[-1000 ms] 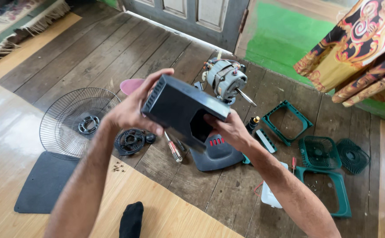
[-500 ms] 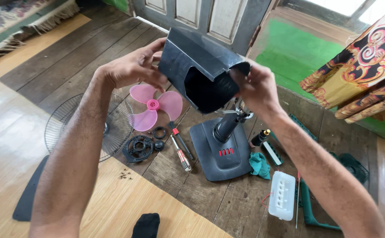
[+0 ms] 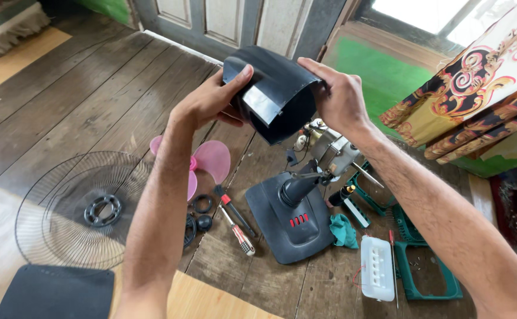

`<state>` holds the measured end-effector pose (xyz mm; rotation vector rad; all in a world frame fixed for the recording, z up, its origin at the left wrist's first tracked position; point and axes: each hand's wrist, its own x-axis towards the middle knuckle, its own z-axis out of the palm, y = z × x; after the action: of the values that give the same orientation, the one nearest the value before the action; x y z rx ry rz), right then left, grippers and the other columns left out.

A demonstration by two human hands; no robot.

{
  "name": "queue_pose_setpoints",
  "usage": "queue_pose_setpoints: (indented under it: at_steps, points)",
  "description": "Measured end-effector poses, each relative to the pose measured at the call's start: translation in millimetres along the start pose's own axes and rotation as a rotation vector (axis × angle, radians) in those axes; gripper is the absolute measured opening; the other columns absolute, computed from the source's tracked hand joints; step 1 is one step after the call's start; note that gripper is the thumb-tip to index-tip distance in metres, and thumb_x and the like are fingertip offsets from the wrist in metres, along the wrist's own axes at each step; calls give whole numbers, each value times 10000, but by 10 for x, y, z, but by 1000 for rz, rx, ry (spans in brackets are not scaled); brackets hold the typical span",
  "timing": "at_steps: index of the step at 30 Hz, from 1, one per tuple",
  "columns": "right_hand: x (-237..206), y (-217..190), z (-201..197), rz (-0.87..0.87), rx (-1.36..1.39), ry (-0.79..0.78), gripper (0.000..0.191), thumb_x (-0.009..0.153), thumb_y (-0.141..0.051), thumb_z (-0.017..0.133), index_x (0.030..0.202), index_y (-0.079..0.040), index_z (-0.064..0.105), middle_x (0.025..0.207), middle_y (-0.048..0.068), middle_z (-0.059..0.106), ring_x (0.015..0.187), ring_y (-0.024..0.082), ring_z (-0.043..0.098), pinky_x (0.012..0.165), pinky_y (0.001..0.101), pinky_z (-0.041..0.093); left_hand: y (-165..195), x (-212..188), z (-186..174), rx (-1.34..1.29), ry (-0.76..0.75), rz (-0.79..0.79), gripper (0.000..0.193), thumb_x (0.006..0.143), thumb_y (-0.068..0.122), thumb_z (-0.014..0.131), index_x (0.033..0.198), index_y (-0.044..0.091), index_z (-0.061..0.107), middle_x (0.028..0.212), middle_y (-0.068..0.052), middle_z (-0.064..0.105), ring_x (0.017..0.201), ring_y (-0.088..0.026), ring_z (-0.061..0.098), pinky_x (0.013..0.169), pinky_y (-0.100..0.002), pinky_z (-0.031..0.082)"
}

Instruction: The person services a pedestal fan on the floor. They use a screwdriver on the motor housing, handle small parts, wipe the fan's rear housing with a cloth, and fit the housing back over the motor, aligning and pressing it into place.

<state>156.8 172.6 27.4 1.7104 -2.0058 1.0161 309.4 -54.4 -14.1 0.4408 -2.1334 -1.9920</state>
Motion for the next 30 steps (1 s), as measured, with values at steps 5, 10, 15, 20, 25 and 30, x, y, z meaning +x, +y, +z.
queue_pose_setpoints:
  at_steps: [5, 10, 15, 20, 25, 30]
  points:
    - [282, 324, 407, 93, -17, -51, 504, 902, 113, 606, 1365, -74, 677, 1304, 179, 701, 1170, 293, 720, 1001, 363, 566, -410, 554, -231, -213, -10, 2, 847, 800, 665, 686, 1411, 104, 516, 1080, -113, 693, 857, -223, 734, 749, -426, 671]
    - [472, 698, 677, 122, -16, -151, 590, 820, 132, 579, 1363, -80, 673, 1351, 178, 679, 1232, 306, 679, 1069, 368, 529, -917, 1056, -310, -406, -20, -47, 778, 819, 567, 712, 1431, 151, 474, 1233, -94, 611, 945, -246, 698, 812, -421, 629]
    - [587, 947, 873, 163, -7, -202, 634, 763, 126, 556, 1348, -83, 685, 1336, 165, 697, 1244, 302, 679, 1085, 380, 510, -1349, 1418, -307, -625, -90, -18, 778, 852, 457, 751, 1486, 162, 409, 1304, -106, 557, 1018, -261, 641, 885, -435, 562]
    - [602, 1097, 974, 189, -57, -265, 626, 742, 80, 567, 1330, -90, 695, 1304, 179, 708, 1203, 324, 688, 1056, 397, 522, -1595, 1607, -179, -787, -53, -15, 780, 836, 336, 733, 1512, 209, 365, 1398, -129, 468, 1191, -315, 580, 952, -504, 540]
    - [554, 1197, 1015, 102, -119, -299, 584, 744, 30, 601, 1306, -77, 716, 1254, 209, 714, 1154, 372, 682, 1029, 434, 524, -1720, 1712, -13, -921, -65, 29, 763, 816, 271, 704, 1507, 200, 389, 1420, -112, 444, 1264, -306, 519, 993, -559, 518]
    - [451, 1240, 993, 86, -138, -368, 546, 743, 24, 584, 1257, -81, 734, 1228, 196, 724, 1132, 368, 689, 1013, 427, 542, -1936, 1700, 219, -1013, -165, -22, 704, 827, 292, 665, 1472, 165, 413, 1435, -114, 469, 1268, -294, 519, 1037, -516, 467]
